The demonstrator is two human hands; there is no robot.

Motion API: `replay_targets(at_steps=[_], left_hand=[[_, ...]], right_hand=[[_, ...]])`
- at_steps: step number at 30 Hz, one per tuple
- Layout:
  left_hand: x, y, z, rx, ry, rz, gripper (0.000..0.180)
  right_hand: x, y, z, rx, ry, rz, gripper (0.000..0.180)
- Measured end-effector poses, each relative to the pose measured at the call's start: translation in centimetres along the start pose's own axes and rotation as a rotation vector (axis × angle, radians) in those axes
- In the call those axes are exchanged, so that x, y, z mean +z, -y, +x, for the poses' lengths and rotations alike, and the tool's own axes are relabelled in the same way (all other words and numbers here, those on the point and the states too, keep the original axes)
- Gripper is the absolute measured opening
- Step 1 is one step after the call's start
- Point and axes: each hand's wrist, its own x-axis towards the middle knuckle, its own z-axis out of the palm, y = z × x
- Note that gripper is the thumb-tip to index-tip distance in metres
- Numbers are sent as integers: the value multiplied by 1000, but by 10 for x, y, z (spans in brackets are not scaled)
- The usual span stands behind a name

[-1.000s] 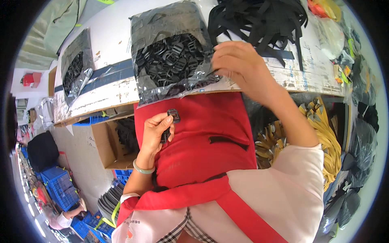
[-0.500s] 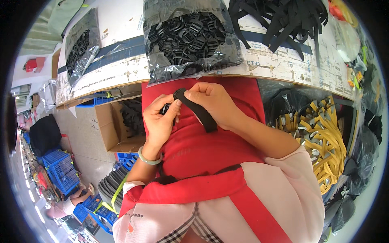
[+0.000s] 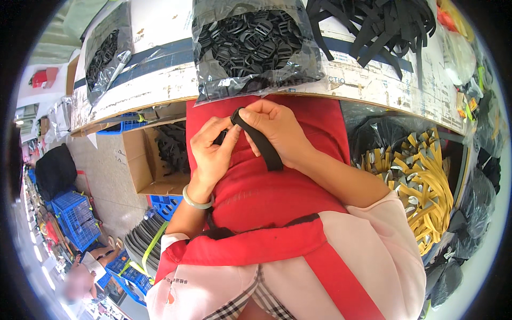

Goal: Manually threading black straps through plastic buckles/adjusters at a factory workbench.

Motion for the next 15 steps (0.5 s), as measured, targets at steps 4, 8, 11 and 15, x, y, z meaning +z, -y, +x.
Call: replay_targets(at_steps=[4, 8, 11, 15], left_hand=[[-1, 4, -6, 120, 3, 131, 17], [-8, 4, -10, -182, 53, -189, 16], [-9, 14, -9, -636, -9, -781, 21], [-8, 14, -6, -826, -20, -1011, 17]], right_hand=[[-6, -3, 5, -83, -40, -185, 27], [-12, 5, 12, 38, 51, -198, 26], [-12, -8, 17, -108, 43, -332, 17], [-4, -12, 7, -753, 19, -845, 7]])
